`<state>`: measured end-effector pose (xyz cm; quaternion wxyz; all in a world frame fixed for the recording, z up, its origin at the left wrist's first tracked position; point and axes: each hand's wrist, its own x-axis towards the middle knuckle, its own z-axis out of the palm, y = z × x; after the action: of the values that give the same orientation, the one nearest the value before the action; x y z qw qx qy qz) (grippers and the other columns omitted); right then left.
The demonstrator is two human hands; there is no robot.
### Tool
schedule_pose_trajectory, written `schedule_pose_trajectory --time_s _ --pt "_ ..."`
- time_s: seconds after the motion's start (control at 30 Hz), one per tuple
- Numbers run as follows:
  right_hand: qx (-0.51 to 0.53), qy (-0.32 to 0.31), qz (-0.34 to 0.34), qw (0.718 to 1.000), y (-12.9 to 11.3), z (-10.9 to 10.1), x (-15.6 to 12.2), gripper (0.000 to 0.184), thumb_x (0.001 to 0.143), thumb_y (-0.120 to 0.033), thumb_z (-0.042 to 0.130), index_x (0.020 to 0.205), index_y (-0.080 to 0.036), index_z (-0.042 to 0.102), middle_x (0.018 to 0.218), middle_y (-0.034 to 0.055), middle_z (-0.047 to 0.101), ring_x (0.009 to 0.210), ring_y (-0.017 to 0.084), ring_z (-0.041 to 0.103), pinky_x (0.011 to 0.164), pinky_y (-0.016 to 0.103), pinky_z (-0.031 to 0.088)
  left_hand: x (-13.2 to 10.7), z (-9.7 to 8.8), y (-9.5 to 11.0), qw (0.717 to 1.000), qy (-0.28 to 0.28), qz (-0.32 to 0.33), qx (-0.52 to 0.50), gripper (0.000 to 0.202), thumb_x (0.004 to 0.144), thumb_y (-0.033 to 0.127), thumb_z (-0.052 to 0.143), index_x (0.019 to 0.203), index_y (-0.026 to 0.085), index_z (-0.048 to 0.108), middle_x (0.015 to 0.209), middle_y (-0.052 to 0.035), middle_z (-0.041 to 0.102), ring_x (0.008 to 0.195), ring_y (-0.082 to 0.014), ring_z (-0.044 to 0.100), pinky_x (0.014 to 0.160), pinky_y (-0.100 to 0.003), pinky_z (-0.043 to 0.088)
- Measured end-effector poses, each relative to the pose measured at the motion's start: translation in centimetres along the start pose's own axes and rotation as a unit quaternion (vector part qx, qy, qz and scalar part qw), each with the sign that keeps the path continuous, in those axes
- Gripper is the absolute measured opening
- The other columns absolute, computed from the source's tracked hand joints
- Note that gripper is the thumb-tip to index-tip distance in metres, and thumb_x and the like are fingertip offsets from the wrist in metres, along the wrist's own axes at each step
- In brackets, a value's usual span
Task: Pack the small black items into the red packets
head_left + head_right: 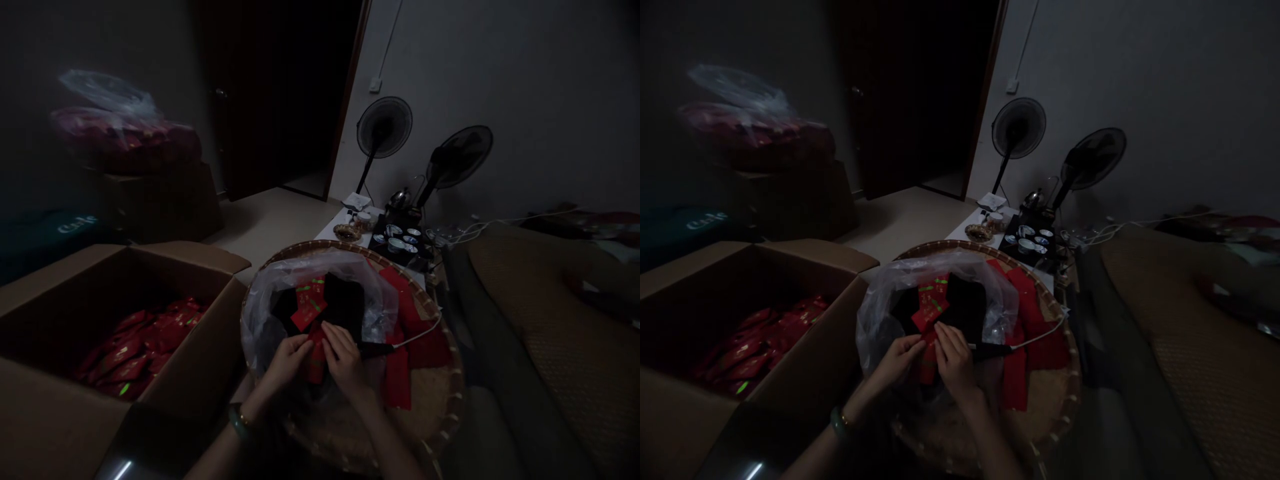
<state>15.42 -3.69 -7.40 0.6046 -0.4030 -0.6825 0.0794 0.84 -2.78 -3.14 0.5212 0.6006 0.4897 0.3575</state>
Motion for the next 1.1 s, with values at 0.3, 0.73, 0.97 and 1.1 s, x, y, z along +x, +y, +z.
schedule_pose_trajectory --time_s 0.3,0.73,0.97,1.1 --pt "0.034 0.023 0.048 0.998 0.0 -0.3 0.3 0.025 0.085 -0.018 0.049 0.105 -0.023 0.062 0.096 0.0058 0.066 0.093 0.019 0.057 0.082 0.035 0.049 -0.4 0.3 0.7 0.997 0.009 0.024 0.067 0.031 0.076 0.04 0.053 0.076 0.012 0.066 0.069 -0.0018 0.06 0.066 -0.0149 0.05 0.061 -0.022 0.039" --pt "0.062 -0.03 0.241 0.968 1.1 -0.1 0.4 0.013 0.076 -0.03 0.059 0.081 -0.018 0.061 0.079 0.0035 0.064 0.07 0.016 0.058 0.063 0.027 0.046 -1.2 -0.1 1.8 0.959 -0.028 0.082 0.271 0.036 0.086 0.036 0.038 0.097 0.015 0.065 0.08 -0.0024 0.067 0.069 -0.0151 0.057 0.064 -0.021 0.041" --pt "-0.027 -0.056 0.126 0.99 1.3 -1.3 1.4 0.01 0.079 -0.02 0.055 0.069 -0.018 0.059 0.071 0.0031 0.058 0.074 0.017 0.051 0.067 0.03 0.042 -1.3 -0.1 1.9 0.953 -0.046 0.079 0.289 0.035 0.086 0.032 0.038 0.108 0.019 0.063 0.091 -0.0031 0.069 0.077 -0.0162 0.062 0.069 -0.021 0.044" --pt "-0.074 -0.048 -0.007 0.996 0.7 -1.7 1.3 0.013 0.082 -0.016 0.05 0.074 -0.018 0.06 0.074 0.0051 0.055 0.077 0.017 0.048 0.069 0.031 0.042 -1.1 0.1 2.0 0.959 -0.006 0.062 0.277 0.035 0.086 0.033 0.038 0.104 0.017 0.064 0.096 -0.0047 0.069 0.084 -0.0173 0.062 0.074 -0.022 0.045"
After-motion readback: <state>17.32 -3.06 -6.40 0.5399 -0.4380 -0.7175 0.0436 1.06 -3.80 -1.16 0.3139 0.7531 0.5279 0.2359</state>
